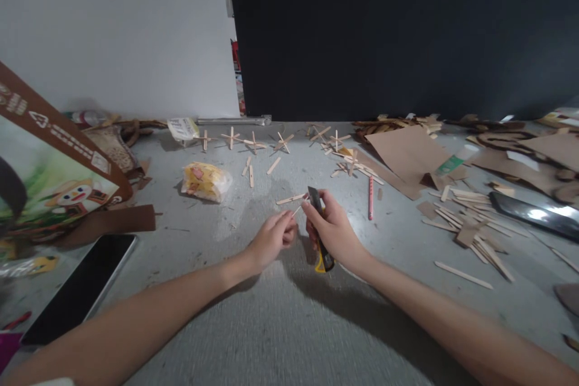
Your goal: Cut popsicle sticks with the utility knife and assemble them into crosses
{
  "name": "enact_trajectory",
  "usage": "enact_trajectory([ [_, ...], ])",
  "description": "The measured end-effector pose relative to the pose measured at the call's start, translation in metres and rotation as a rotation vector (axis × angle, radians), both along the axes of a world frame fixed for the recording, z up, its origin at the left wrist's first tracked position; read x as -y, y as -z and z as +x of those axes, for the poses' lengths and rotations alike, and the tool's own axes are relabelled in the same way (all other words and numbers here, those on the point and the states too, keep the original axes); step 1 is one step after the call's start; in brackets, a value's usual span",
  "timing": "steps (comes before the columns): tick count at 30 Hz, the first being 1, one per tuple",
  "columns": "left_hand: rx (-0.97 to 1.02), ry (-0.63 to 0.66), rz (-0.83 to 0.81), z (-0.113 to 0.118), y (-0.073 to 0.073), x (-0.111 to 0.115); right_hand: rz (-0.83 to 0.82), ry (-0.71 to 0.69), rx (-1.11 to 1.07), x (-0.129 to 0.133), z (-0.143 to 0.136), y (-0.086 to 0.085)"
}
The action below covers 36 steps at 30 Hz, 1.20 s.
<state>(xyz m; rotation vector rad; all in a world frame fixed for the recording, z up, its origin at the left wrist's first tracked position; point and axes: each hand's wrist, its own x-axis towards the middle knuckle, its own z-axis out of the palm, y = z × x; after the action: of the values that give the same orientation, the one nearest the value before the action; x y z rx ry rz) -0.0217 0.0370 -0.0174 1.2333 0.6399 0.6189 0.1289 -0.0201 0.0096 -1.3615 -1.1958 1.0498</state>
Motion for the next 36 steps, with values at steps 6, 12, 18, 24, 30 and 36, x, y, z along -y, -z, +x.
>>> enact_trajectory([
  [6,-0.004,0.036,0.035,-0.001,-0.002,0.005,0.04,0.01,0.015,-0.001,0.003,-0.005],
  [12,0.001,0.074,0.094,0.0,0.001,0.012,0.011,0.001,0.017,-0.003,0.003,-0.003],
  [18,-0.079,-0.062,0.285,-0.001,0.007,0.011,-0.048,-0.088,0.141,0.007,0.001,-0.011],
  [24,-0.148,-0.092,0.389,-0.003,0.012,0.009,-0.048,-0.187,0.309,0.012,0.0,-0.017],
  [30,-0.169,-0.089,0.447,-0.004,0.012,0.009,-0.116,-0.203,0.33,0.013,0.0,-0.019],
  [36,-0.199,-0.104,0.459,-0.004,0.011,0.01,-0.154,-0.202,0.316,0.014,-0.001,-0.021],
])
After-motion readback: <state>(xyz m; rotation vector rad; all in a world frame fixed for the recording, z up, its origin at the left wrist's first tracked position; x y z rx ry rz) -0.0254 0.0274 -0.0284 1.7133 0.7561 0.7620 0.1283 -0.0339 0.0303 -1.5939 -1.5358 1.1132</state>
